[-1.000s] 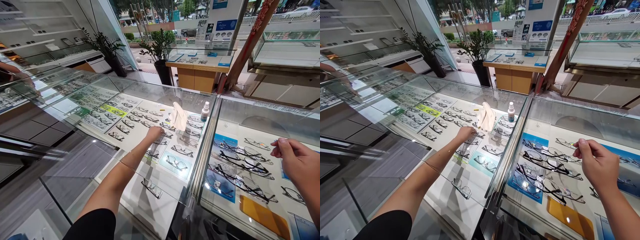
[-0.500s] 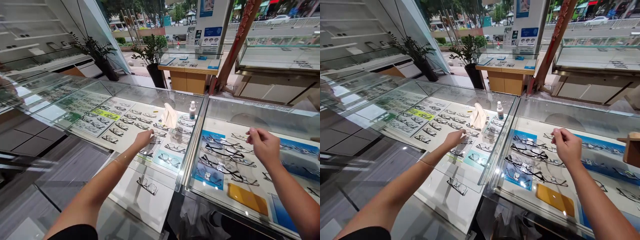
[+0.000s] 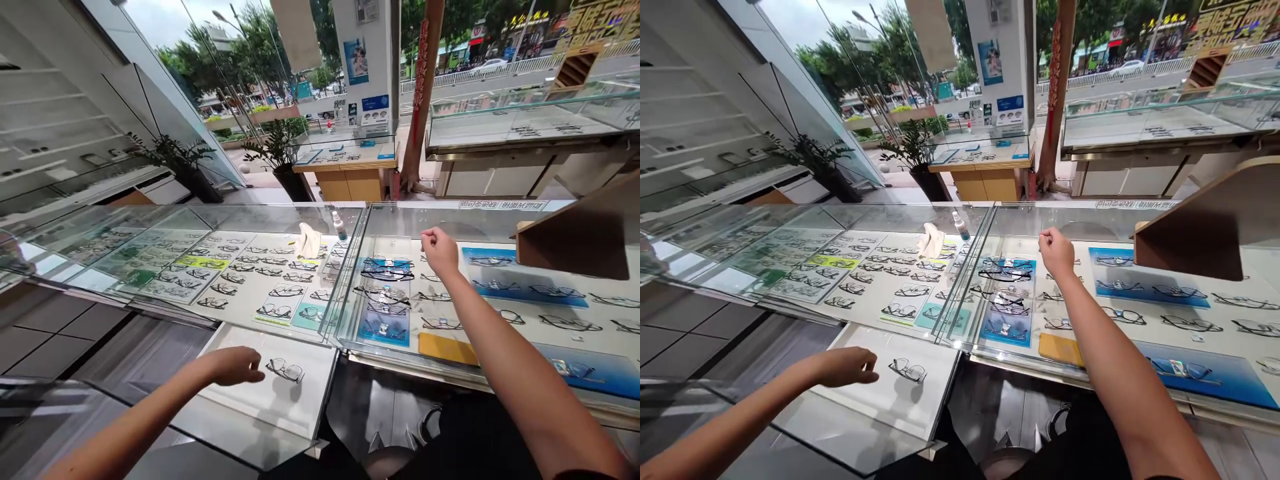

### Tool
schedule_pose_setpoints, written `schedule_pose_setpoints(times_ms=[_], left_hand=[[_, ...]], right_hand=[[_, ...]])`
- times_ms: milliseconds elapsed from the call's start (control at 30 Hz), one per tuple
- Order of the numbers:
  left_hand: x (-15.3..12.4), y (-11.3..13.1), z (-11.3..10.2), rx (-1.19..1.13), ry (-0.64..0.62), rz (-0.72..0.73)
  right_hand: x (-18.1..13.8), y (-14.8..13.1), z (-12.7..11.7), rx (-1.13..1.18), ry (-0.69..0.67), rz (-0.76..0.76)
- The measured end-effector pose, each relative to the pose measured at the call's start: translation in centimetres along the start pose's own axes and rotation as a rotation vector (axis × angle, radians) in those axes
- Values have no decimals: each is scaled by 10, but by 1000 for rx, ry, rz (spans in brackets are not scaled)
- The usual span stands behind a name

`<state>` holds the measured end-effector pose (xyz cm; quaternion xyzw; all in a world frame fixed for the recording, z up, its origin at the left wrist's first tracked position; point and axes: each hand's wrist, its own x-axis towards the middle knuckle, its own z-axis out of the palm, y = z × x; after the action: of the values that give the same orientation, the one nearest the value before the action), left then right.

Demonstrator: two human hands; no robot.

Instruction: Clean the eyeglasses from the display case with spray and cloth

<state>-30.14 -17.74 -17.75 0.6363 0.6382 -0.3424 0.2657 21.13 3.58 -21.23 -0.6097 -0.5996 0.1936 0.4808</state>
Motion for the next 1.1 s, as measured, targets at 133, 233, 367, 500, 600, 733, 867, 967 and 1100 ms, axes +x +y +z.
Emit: schedule_pose_setpoints(times_ms=[133, 233, 367, 500, 600, 733, 867, 967, 1100], left_hand=[[-59, 76, -56, -267, -63, 303], [-68, 144, -103, -344, 294, 399], [-39, 221, -154, -302, 578, 418], [3, 272, -190, -12, 748, 326], [31, 293, -208, 123, 830, 257], [57, 305, -220, 201, 794, 262], [70, 309, -223, 250, 786, 251], [73, 311, -221, 277, 802, 250], [67, 308, -219, 299, 836, 243]], right_hand=[[1, 0, -3, -8, -19, 42], [0, 1, -6, 0, -43, 72], [-1, 0, -7, -8, -77, 87], [1, -1, -4, 4, -90, 66], [4, -2, -1, 13, -96, 70], [5, -5, 1, 25, -106, 89], [6, -8, 1, 23, -118, 87], [7, -8, 0, 28, -111, 86], [7, -5, -1, 46, -105, 92]])
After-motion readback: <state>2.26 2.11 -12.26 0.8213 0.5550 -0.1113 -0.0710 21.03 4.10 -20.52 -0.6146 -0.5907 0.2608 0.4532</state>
